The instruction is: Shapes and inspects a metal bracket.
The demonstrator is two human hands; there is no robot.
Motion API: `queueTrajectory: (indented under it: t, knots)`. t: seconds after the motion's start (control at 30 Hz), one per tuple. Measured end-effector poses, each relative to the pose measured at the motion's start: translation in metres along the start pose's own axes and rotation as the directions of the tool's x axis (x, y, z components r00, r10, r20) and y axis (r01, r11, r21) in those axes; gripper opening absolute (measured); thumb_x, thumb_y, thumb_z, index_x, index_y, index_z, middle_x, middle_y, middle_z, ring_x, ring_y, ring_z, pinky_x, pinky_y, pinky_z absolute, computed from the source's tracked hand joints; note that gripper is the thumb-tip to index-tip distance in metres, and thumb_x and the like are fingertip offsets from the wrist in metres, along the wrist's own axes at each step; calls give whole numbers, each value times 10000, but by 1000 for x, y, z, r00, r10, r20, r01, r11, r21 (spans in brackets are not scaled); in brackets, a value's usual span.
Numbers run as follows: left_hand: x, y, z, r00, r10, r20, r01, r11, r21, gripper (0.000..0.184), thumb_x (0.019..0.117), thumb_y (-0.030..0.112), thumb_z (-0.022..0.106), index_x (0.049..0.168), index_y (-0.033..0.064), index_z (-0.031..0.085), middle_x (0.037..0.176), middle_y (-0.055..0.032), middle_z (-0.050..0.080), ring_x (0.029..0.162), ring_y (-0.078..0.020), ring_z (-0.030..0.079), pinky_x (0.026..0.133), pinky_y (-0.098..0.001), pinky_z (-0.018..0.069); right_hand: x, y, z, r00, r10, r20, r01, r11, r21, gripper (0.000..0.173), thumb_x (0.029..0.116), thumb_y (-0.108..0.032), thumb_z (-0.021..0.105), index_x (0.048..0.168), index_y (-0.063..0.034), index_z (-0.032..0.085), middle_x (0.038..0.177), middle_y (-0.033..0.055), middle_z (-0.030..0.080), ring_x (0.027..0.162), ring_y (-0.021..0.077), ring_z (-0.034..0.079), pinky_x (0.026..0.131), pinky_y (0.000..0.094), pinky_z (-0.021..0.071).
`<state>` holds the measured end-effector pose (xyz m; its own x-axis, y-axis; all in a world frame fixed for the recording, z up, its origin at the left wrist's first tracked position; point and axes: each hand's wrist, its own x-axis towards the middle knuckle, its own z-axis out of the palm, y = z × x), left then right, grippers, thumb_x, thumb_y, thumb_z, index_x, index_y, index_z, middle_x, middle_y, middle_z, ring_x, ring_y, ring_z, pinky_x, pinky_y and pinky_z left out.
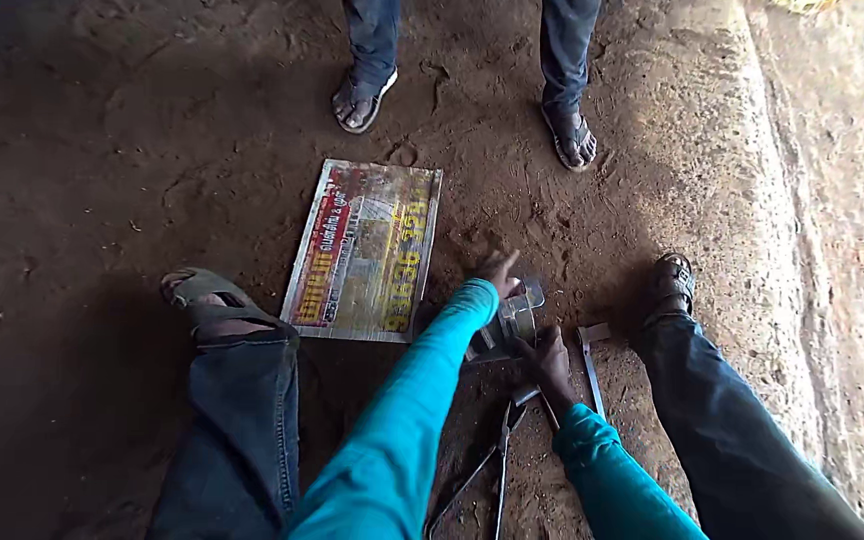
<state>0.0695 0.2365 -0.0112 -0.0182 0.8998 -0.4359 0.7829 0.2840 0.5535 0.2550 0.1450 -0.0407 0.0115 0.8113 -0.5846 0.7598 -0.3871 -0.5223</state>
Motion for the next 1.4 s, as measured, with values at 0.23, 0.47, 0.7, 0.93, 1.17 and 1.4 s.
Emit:
queueTrajectory:
  t: [0.23,0.47,0.7,0.93,1.17,1.4]
  knots:
    - [-145,3,81,988,82,-132,-39,954,297,562,973,193,653,1503,58,521,1603,-153,435,1531,-361,310,1222,-679,128,2,20,17,993,111,41,-117,972,202,852,815,-627,790,1325,-11,496,1034,245,673,923,408,668,793,612,534]
    - [-141,21,111,977,-75,-200,156,890,429,551,943,251,689,1477,176,577,1607,-16,454,1530,-320,320,1172,-684,223,8,17,12,989,121,89,-134,978,160,785,830,-614,783,1295,-33,532,1016,218,688,922,384,678,796,590,537]
    - [-133,16,111,960,-65,-272,168,913,372,394,969,247,680,1354,165,686,1507,-14,569,1470,-286,425,1158,-657,268,16,25,15,986,95,136,-127,958,257,777,806,-596,815,1255,-32,527,965,198,671,863,347,660,763,555,533]
    - [-130,17,109,971,-104,-215,180,911,371,433,981,299,661,1396,179,652,1539,0,534,1497,-269,379,1178,-639,234,21,31,16,985,82,153,-124,948,292,758,814,-549,832,1264,-24,521,989,202,668,884,342,659,790,548,538]
    - [-133,18,107,978,-110,-175,165,926,338,444,990,293,654,1412,155,636,1561,-25,508,1518,-273,342,1201,-639,197,25,40,21,985,41,169,-100,930,353,749,815,-546,832,1249,-21,521,965,194,658,842,320,644,756,527,534]
    - [-133,14,112,963,-44,-265,138,927,349,436,955,295,715,1361,141,679,1510,-43,562,1482,-299,405,1175,-658,240,26,46,17,967,29,254,-146,879,455,683,850,-494,818,1213,-2,515,954,179,609,796,276,585,713,473,512]
